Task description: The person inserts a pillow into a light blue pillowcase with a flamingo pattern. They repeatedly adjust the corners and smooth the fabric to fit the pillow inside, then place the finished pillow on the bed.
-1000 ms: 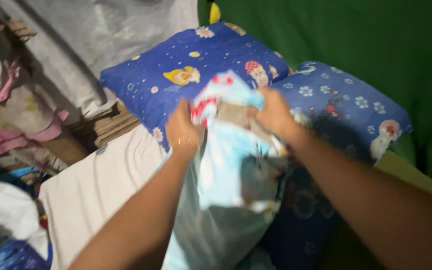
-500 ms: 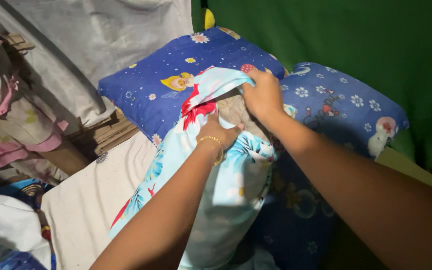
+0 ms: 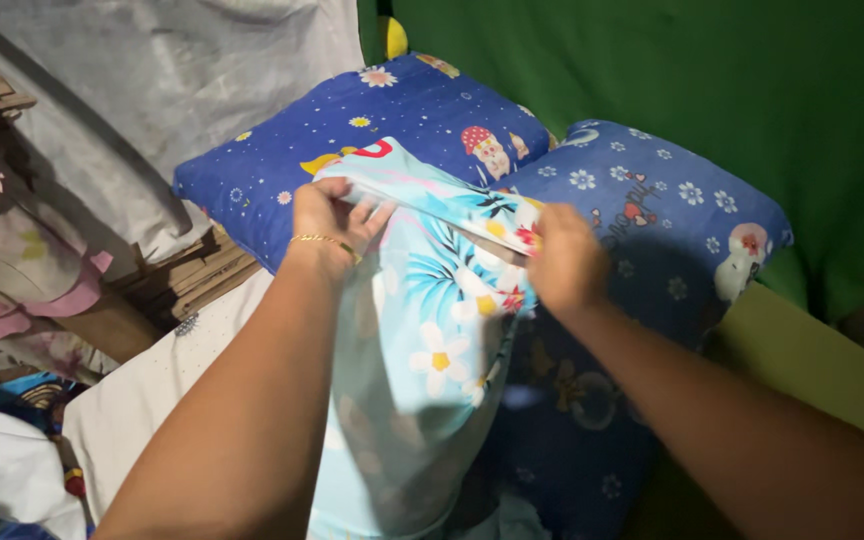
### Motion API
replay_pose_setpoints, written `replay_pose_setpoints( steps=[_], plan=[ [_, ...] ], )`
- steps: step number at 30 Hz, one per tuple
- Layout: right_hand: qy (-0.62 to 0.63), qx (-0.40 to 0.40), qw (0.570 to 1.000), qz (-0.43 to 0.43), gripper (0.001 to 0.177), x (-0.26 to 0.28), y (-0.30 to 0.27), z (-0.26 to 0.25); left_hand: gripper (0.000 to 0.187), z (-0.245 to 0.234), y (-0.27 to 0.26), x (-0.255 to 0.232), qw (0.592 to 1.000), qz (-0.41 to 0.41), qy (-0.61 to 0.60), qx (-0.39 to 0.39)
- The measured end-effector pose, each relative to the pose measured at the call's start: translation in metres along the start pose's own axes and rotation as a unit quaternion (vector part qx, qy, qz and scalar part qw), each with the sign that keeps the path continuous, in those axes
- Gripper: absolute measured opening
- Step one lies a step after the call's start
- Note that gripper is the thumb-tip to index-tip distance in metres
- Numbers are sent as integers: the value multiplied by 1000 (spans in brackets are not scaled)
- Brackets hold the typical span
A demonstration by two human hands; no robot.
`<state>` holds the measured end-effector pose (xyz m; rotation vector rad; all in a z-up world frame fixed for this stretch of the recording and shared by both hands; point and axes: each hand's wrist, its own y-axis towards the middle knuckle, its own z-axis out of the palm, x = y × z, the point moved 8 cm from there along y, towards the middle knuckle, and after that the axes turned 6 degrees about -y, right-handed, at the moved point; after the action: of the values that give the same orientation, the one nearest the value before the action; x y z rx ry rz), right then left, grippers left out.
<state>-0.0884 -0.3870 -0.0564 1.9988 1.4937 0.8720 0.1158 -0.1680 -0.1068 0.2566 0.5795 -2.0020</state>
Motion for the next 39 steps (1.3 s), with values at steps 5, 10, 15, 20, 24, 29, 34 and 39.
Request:
replay_pose_setpoints(
  steps=[5, 10, 15, 20, 24, 29, 34, 39],
  plan=[
    [36, 0, 997, 70, 5, -19, -29, -7, 38, -3, -23, 2, 989, 13, 142, 28],
    [123, 76, 988, 47, 18, 11, -28, -6, 25, 1, -25, 5, 996, 26, 88, 2],
    [350, 96, 926, 108, 28, 54, -19, 16, 31, -4, -14, 56, 888, -77, 453, 5],
    [476, 215, 853, 30, 24, 58, -31, 52, 38, -31, 11, 21, 927, 17, 366, -87],
    [386, 204, 854, 284, 32, -25, -29, 89, 22, -63, 18, -12, 973, 107, 162, -125],
    [486, 192, 736, 431, 27, -53, -13, 100, 37, -65, 2, -49, 865, 257, 365, -231],
    [572, 260, 672, 393, 40, -10, -4, 106, 58, 33, -110, -27, 565, 595, 540, -189],
    [557, 295, 700, 335, 16, 13, -1, 113, 34, 57, -78, 32, 552, 377, 743, 9]
  ],
)
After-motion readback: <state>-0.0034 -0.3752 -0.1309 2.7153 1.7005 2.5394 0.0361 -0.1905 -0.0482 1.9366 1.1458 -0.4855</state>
